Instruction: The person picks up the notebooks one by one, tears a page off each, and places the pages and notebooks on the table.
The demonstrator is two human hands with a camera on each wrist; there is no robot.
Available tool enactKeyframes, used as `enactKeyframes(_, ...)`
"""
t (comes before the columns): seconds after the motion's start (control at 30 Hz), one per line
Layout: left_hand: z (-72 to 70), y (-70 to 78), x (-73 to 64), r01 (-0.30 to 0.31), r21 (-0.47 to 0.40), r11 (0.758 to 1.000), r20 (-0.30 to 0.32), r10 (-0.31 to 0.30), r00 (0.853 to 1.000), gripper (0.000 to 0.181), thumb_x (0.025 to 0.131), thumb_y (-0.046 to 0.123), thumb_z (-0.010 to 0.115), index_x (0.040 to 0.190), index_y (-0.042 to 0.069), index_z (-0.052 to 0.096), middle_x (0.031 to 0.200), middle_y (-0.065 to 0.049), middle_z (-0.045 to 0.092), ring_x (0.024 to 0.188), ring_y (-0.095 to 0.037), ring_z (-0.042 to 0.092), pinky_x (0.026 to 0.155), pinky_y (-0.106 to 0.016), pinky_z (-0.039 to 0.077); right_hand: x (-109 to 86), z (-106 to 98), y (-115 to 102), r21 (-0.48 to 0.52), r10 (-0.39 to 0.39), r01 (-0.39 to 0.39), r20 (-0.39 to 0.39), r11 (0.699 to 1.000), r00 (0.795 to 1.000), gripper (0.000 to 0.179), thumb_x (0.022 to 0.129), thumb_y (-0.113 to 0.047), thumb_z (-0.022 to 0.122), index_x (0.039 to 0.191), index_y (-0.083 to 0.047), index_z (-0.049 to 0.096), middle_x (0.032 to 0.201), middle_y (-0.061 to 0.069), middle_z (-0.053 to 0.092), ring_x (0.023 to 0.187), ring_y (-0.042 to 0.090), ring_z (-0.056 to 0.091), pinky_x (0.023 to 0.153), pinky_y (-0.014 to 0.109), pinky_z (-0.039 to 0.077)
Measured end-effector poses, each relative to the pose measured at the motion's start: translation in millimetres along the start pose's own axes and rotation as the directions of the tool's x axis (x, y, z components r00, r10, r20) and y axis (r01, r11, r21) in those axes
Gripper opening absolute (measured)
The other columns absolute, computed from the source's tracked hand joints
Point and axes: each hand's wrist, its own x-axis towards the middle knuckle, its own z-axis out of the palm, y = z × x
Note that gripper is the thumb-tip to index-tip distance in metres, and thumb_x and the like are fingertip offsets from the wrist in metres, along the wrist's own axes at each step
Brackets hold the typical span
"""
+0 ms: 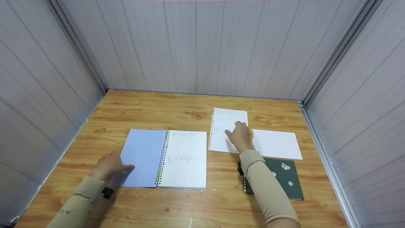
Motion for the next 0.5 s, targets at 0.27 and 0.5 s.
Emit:
enactKeyframes(0.27, 4.8, -1.7, 5.3, 0.002, -0.103, 0.995, -0.011, -0.003, 1.0, 0.087, 0.089, 0.04, 0.089, 0.133, -0.025, 0.051, 0.118, -0.039, 0.06, 0.105, -0.047, 0.056, 0.089, -0.058, 0.053, -36.0, 26.6, -40.9, 0.029, -0.204, 0.202, 0.216, 0.979, 0.955, 0.074, 0.101, -0.029, 0.077, 0.158, 0.008, 0.046, 0.16, 0.033, 0.049, 0.152, 0.051, 0.045, 0.129, 0.062, 0.037)
enactKeyframes(0.5, 7.5, -1.3, 11.9, 0.017, -0.163, 0.986, -0.002, -0.017, 1.0, 0.084, 0.086, 0.034, 0.091, 0.134, -0.024, 0.052, 0.121, -0.037, 0.061, 0.109, -0.049, 0.057, 0.093, -0.06, 0.053, -72.3, 51.6, -63.0, -0.022, -0.319, 0.349, 0.358, 0.937, 0.878, 0.071, 0.099, -0.031, 0.081, 0.154, 0.006, 0.054, 0.163, 0.029, 0.049, 0.153, 0.047, 0.047, 0.128, 0.059, 0.039)
